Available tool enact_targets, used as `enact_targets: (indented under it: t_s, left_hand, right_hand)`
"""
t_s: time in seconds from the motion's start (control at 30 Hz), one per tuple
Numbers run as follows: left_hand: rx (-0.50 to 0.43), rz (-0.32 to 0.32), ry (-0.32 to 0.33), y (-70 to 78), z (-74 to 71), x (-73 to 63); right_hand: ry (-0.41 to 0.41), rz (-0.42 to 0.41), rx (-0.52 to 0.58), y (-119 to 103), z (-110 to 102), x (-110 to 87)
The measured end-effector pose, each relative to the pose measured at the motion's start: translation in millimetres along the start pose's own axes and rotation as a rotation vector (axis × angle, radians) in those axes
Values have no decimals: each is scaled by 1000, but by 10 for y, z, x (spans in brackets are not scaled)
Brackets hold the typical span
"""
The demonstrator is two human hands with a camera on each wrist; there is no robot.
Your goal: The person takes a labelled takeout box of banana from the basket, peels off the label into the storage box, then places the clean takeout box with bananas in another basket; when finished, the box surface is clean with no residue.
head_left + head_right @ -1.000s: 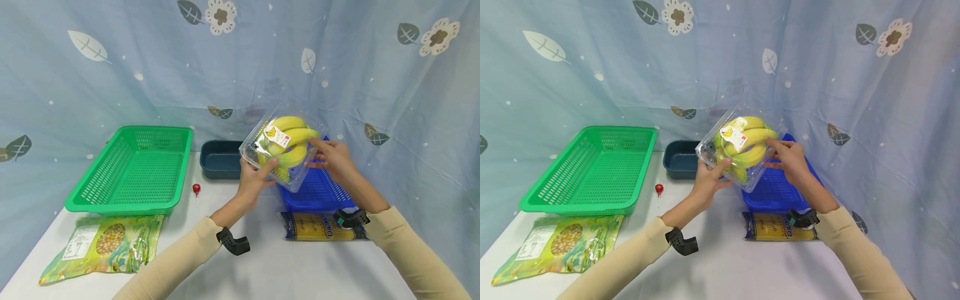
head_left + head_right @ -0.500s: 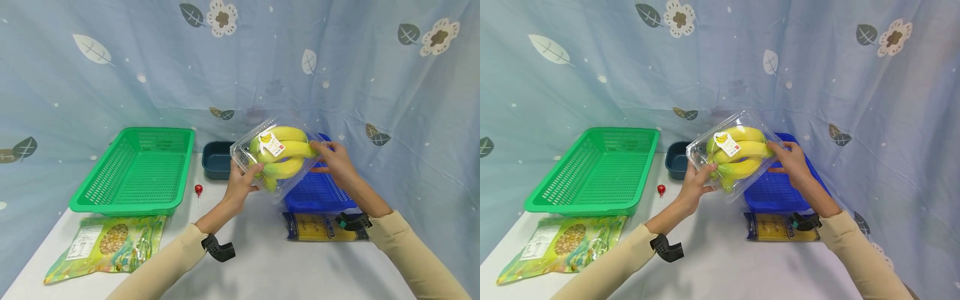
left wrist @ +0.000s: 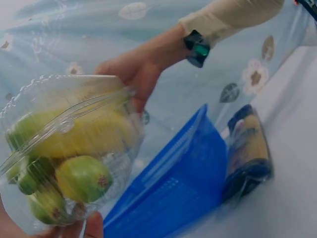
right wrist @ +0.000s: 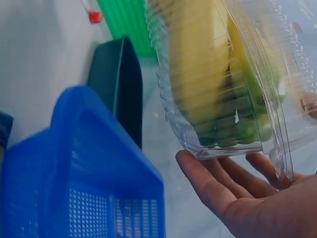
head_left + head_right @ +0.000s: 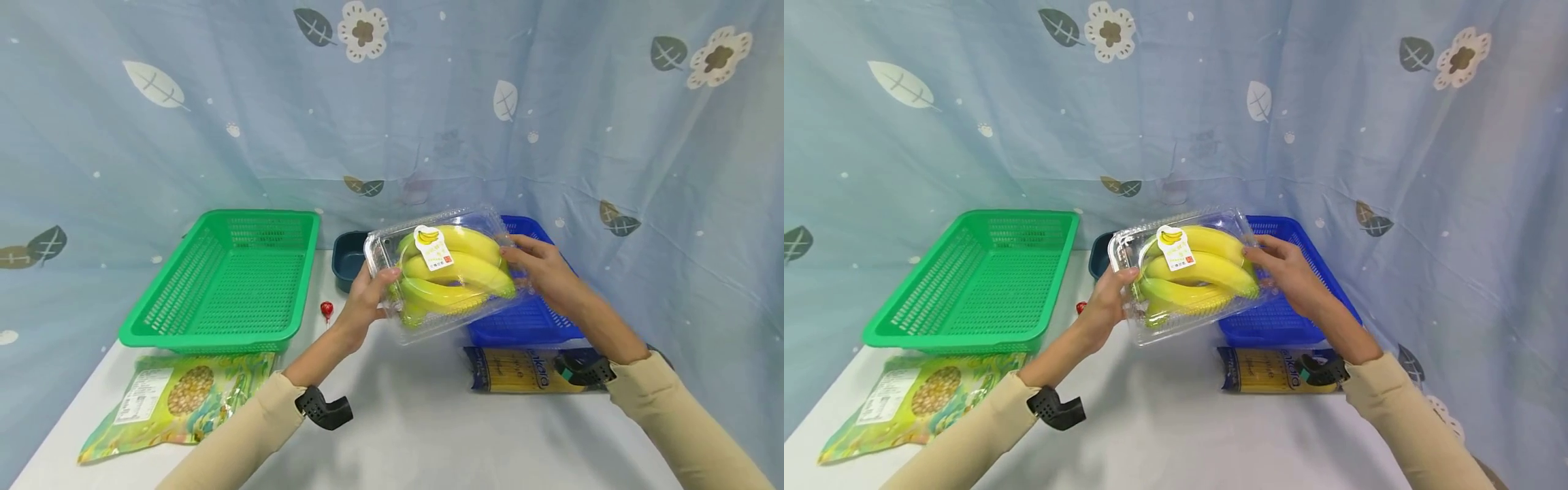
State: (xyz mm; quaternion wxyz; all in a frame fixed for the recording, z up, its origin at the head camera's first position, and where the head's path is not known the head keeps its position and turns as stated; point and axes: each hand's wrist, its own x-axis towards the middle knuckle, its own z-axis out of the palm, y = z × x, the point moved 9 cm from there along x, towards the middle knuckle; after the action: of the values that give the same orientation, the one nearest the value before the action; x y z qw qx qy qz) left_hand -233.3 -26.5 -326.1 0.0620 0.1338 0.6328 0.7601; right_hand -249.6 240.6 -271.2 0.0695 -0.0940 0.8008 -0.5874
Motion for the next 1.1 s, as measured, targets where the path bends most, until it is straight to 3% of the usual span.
enact_targets:
  t_s: [0.17,0.3,0.43,0.73,0.9,1.1]
  left_hand:
    - [3,-44,53,41,-195,-58]
    - [34,-37,130,82,-390,-119]
    - [73,-18,153,134,-516,-187]
    - [154,8,163,210,-668,-331]
    - [183,24,155,151,-673,-448]
    - [228,43,188,20,-666,-625]
  right_hand:
    - [23,-15,-23,10,109,-34]
    - [57,-84,-86,-45,240,-86]
    - [87,-146,-97,-82,373,-137]
    - [166,-168,-182,-32,606,-266]
    - [207,-167,-282,7,686,-379]
    - [211,-153,-305,110,771,-489]
